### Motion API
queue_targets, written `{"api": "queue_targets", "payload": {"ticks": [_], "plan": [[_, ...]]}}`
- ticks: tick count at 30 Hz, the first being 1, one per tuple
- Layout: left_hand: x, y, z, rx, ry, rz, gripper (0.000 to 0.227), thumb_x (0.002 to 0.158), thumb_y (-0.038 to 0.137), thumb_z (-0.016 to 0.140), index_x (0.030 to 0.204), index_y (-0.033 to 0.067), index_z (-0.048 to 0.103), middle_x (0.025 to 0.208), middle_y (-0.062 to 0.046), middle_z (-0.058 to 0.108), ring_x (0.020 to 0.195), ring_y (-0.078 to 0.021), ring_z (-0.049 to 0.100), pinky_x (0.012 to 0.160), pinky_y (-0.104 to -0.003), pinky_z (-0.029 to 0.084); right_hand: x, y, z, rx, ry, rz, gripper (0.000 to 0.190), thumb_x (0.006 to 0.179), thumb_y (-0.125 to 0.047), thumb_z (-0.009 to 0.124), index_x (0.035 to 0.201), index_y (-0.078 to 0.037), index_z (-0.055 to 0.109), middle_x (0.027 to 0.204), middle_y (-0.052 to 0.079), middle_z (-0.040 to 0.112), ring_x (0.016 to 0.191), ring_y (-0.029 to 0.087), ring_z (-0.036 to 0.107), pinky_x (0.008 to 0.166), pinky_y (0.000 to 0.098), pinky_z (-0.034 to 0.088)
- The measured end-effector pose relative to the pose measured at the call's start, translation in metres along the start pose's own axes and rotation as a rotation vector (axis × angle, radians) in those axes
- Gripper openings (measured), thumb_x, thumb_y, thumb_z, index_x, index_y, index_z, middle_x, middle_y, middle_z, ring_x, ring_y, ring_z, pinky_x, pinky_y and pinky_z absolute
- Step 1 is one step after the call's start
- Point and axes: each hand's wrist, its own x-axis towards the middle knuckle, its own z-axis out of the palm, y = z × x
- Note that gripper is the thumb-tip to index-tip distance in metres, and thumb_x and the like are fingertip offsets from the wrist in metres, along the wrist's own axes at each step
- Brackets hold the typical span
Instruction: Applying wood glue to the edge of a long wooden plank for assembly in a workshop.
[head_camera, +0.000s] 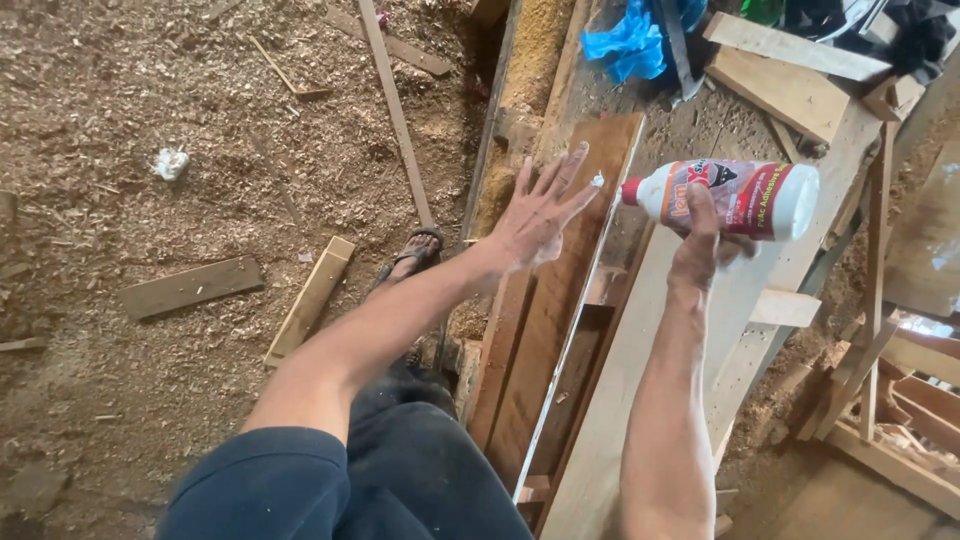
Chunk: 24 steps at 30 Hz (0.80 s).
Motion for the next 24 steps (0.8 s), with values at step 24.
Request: {"api": "queue_targets", "payload": {"ticks": [24], "plan": [[0.105, -0.024, -0.041, 0.088, -0.045, -0.019, 0.09, 0.086, 0.006, 0.07, 0.162, 0.0303, 0.026, 0.167, -0.021, 0.005, 0.154, -0.0397, 0.006, 0.122, -0.07, 0.004, 0.092, 0.024, 0.042, 0.244, 0.137, 0.075, 0.08, 0.067, -0.026, 0.099, 0.127, -0.009, 0.048, 0.129, 0.012, 0.068, 0.12, 0.032, 0.077, 0.087, 0.0567, 0.082]]}}
